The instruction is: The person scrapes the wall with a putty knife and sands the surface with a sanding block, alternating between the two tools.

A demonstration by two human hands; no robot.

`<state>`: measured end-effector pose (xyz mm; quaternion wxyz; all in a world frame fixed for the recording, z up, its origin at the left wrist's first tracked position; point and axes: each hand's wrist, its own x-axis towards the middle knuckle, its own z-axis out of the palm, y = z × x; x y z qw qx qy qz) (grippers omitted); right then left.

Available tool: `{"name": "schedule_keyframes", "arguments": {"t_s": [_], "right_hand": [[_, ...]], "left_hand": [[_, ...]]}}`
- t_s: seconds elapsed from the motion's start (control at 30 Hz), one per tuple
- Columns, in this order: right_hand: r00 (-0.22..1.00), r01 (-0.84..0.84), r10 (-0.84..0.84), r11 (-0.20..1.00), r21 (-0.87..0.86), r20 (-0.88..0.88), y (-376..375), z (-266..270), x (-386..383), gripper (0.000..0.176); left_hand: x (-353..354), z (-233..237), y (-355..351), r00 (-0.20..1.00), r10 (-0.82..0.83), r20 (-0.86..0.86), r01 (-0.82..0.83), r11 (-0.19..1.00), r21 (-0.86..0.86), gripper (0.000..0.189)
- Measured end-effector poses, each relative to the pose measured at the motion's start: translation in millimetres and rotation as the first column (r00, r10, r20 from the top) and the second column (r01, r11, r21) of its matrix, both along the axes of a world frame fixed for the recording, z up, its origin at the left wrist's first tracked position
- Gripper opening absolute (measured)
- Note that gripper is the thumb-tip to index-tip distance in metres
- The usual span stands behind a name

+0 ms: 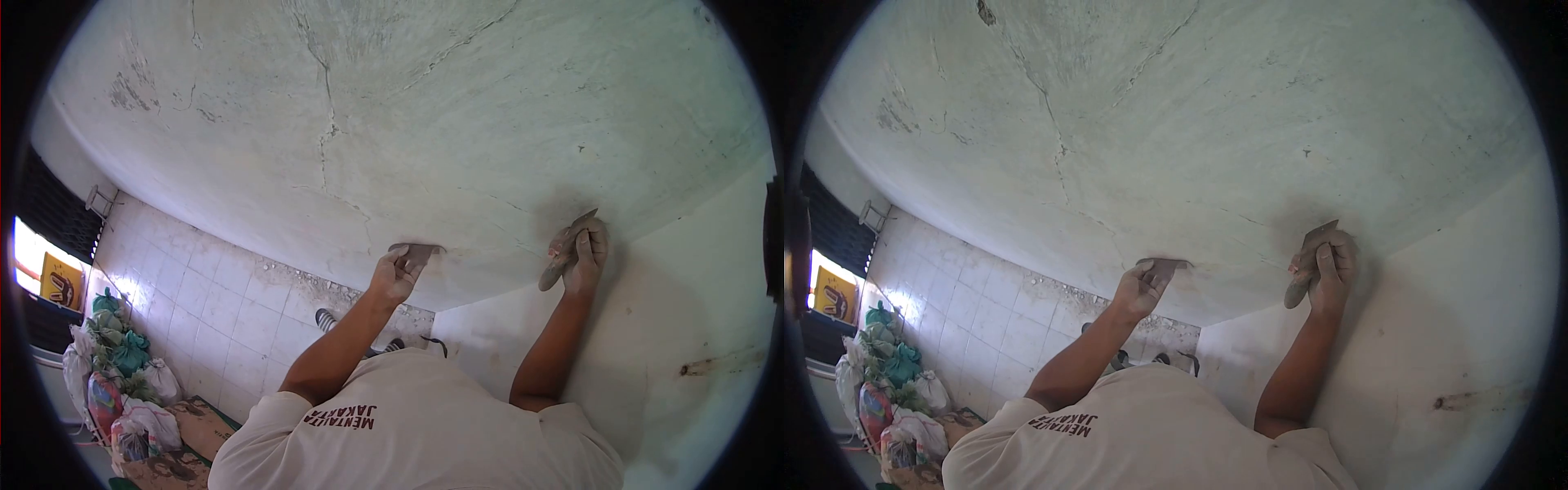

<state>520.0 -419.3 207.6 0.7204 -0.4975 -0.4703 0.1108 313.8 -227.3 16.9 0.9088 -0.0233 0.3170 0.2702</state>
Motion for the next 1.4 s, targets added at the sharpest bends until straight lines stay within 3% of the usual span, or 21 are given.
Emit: {"name": "schedule_keyframes", "arguments": {"t_s": [0.1, 0.27, 0.4, 0.5, 0.6, 0.7, 0.77, 0.9, 1.0, 1.2, 1.3, 1.4], "right_hand": [[1.0, 0.008, -0.008, 1.0, 0.001, -0.008, 1, 1, -2, 0.02], [1.0, 0.01, -0.01, 1.0, -0.003, 0.005, -1, -2, 1, 0.019], [0.999, 0.027, -0.027, 1.0, -0.015, -0.036, -1, -1, -3, 0.02], [0.996, 0.063, -0.064, 0.998, -0.022, -0.057, 0, -2, -5, 0.02], [0.998, 0.049, -0.05, 0.998, -0.03, -0.033, -1, -2, -3, 0.02], [0.998, 0.061, -0.062, 0.997, -0.044, -0.033, -2, -2, -3, 0.02], [0.997, 0.076, -0.077, 0.996, -0.048, -0.025, -2, -2, -4, 0.02], [0.994, 0.069, -0.074, 0.996, -0.063, -0.08, -4, -4, -4, 0.021], [0.992, 0.081, -0.086, 0.995, -0.056, -0.093, -3, -4, -6, 0.02], [0.997, 0.043, -0.047, 0.997, -0.065, -0.061, -5, -6, 0, 0.019], [0.998, 0.022, -0.026, 0.998, -0.057, -0.064, -5, -7, 0, 0.019], [0.998, 0.011, -0.014, 0.999, -0.052, -0.054, -5, -7, 1, 0.019]], "left_hand": [[3, 3, -6, 0.998, 0.05, 0.04, -0.053, 0.996, 0.066, 0.019], [4, 36, -30, 0.991, -0.047, -0.123, 0.08, 0.957, 0.278, 0.035], [21, 36, -46, 0.948, -0.016, -0.318, 0.184, 0.841, 0.508, 0.054], [49, 0, -59, 0.929, 0.179, -0.323, 0.128, 0.663, 0.737, 0.063], [68, 1, -67, 0.822, 0.255, -0.509, 0.215, 0.69, 0.692, 0.076], [72, -5, -71, 0.824, 0.305, -0.478, 0.153, 0.692, 0.706, 0.08], [81, -40, -66, 0.836, 0.332, -0.436, 0.091, 0.7, 0.708, 0.079], [84, -40, -62, 0.848, 0.3, -0.437, 0.068, 0.756, 0.651, 0.075], [77, -19, -60, 0.83, 0.267, -0.489, 0.193, 0.686, 0.701, 0.073], [64, 3, -68, 0.823, 0.367, -0.433, 0.156, 0.588, 0.794, 0.079], [69, -23, -69, 0.755, 0.479, -0.448, 0.225, 0.453, 0.863, 0.081], [68, -18, -74, 0.718, 0.445, -0.535, 0.319, 0.473, 0.821, 0.084]]}}
